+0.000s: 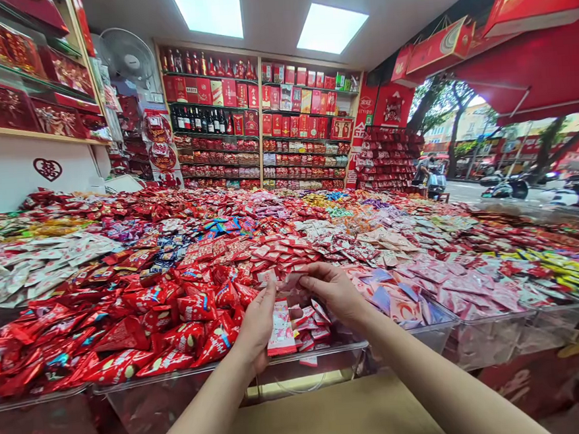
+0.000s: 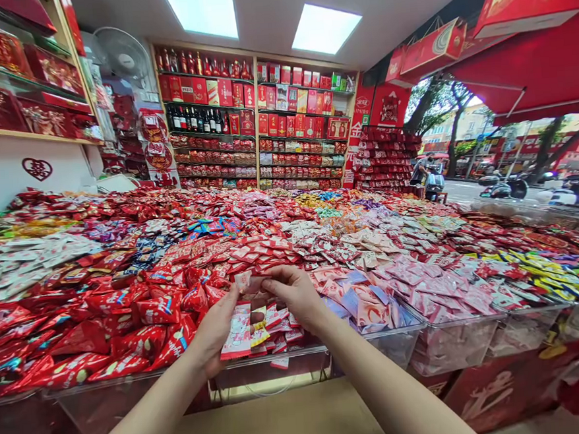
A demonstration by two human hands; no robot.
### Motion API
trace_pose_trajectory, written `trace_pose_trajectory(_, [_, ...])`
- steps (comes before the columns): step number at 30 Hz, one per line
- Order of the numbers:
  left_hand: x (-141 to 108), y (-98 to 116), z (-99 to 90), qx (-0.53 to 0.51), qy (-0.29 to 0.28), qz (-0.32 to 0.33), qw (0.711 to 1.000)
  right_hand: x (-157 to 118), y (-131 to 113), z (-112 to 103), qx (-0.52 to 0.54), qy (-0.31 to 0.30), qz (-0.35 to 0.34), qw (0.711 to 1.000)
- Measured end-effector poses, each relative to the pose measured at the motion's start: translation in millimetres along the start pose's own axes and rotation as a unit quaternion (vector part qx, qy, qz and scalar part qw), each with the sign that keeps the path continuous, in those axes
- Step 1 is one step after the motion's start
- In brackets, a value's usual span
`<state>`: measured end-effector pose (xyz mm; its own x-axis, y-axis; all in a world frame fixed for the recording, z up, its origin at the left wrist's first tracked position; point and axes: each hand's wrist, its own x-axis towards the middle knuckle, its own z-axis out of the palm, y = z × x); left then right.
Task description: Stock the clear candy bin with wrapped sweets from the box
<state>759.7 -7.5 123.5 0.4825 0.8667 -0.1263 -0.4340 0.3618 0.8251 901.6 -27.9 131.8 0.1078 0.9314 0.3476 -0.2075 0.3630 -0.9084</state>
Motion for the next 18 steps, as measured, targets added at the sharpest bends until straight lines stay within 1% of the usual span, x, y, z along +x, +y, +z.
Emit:
trace_pose_trajectory(2, [0, 1, -0.7, -0.015, 0.012, 0.021, 1.0, -11, 2, 1, -0.036, -0.022, -0.01, 0.999])
trace_pose_trajectory(4, [1, 0, -1.6, -0.015, 0.033, 0.064, 0.997, -20, 5, 1, -0.054, 0.005, -0.004, 0.999])
trace_pose_trajectory(5, [1, -1, -2.0, -0.013, 0.04, 0.082, 0.996, -23, 7, 2, -0.043, 0.028, 0.009, 0.999])
trace_pose_trajectory(7, [1, -2, -2.7, -0.009, 0.046, 0.108, 0.993, -28, 12, 1, 0.012, 0.06, 0.049, 0.997])
trace_pose_trajectory(9, [0, -4, -2.9, -0.003, 0.054, 0.13, 0.99, -30, 16, 1, 0.067, 0.055, 0.079, 0.993])
trace_pose_trajectory(11, [-1, -5, -2.7, 0.003, 0.058, 0.144, 0.988, -31, 20, 1, 0.081, 0.031, 0.09, 0.992])
trace_pose_trajectory(13, [-2, -6, -2.1, 0.002, 0.054, 0.145, 0.988, -32, 22, 1, 0.054, 0.031, 0.091, 0.994])
trace_pose_trajectory(15, [-3, -6, -1.2, -0.002, 0.055, 0.147, 0.988, -31, 22, -1, 0.016, 0.05, 0.087, 0.995])
trace_pose_trajectory(17, [-2, -5, -0.5, -0.003, 0.075, 0.16, 0.984, -27, 18, -5, -0.051, 0.071, 0.07, 0.994])
trace_pose_trajectory(18, [-1, -5, -0.4, -0.004, 0.087, 0.17, 0.982, -23, 15, -9, -0.105, 0.08, 0.049, 0.99])
